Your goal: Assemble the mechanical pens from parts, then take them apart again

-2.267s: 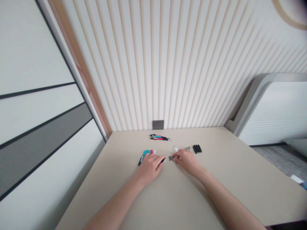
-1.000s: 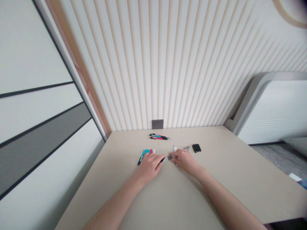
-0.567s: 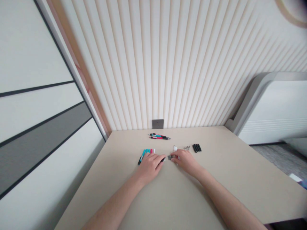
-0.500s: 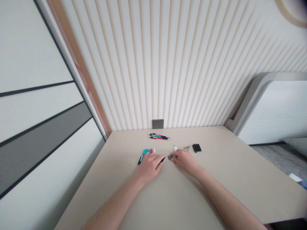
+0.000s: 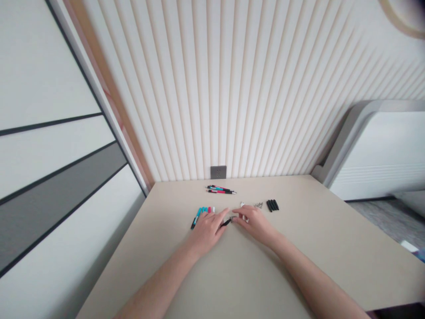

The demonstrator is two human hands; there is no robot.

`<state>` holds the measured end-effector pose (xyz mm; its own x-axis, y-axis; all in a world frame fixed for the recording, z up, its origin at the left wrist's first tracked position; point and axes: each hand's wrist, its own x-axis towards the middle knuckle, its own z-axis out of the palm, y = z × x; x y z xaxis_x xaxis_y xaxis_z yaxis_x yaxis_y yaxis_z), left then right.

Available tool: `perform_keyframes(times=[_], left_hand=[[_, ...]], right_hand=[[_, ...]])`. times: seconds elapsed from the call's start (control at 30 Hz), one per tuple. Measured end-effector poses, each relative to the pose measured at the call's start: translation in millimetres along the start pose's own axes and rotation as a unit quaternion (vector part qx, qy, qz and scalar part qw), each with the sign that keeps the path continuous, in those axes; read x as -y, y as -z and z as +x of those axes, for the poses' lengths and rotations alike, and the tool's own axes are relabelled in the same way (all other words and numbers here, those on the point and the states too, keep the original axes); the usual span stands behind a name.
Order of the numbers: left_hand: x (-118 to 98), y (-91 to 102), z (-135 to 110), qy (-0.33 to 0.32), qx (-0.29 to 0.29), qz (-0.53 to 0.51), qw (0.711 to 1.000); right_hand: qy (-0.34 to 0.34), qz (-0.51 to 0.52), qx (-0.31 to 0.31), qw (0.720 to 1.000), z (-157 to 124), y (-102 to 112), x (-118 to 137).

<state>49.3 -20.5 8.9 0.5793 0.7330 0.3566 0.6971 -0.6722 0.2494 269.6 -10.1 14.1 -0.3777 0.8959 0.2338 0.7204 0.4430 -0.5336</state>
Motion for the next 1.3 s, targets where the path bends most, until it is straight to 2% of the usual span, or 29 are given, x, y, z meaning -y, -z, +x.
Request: perform_keyframes(times=[0.2, 0.43, 0.67, 0.77, 0.83, 0.93, 1.03, 1.1, 1.2, 1.3], left_hand=[[4, -3.1, -1, -0.017, -0.015, -0.006, 1.000], [2, -1.9, 0, 0.007, -0.059, 0.011, 0.998], [7, -4.0, 0, -0.004, -0.077, 0.015, 0.997], [5, -2.8, 0, 0.004, -0.099, 0.002, 0.995], [3, -1.4, 0, 0.016, -0.107, -0.002, 0.994], [1, 0.2, 0, 0.020, -0.101, 0.001, 0.995], [1, 1.0, 1, 0.005, -0.089, 0.001, 0.996], [0, 1.8, 2, -0.005, -0.085, -0.003, 0.996], [-2, 3.3, 2, -0.012, -0.082, -0.006, 0.997], [-3, 4.7, 3, -0.009, -0.079, -0.006, 0.997]], right_hand=[[0.094, 0.069, 0.006, 0.993, -3, -4, 12], [0.077, 0.128, -0.038, 0.988, -3, -2, 11], [0.099, 0.069, 0.006, 0.993, -3, -2, 11], [0.089, 0.002, -0.016, 0.996, -1, 4, 5], [0.031, -0.060, -0.068, 0.995, 2, 16, -6], [-0.135, -0.151, -0.135, 0.970, 2, 42, -35], [-0.322, -0.215, -0.119, 0.915, -5, 66, -70], [-0.409, -0.213, -0.085, 0.883, -11, 75, -90], [-0.475, -0.195, -0.037, 0.857, -17, 79, -108], [-0.480, -0.190, -0.006, 0.856, -19, 78, -112]])
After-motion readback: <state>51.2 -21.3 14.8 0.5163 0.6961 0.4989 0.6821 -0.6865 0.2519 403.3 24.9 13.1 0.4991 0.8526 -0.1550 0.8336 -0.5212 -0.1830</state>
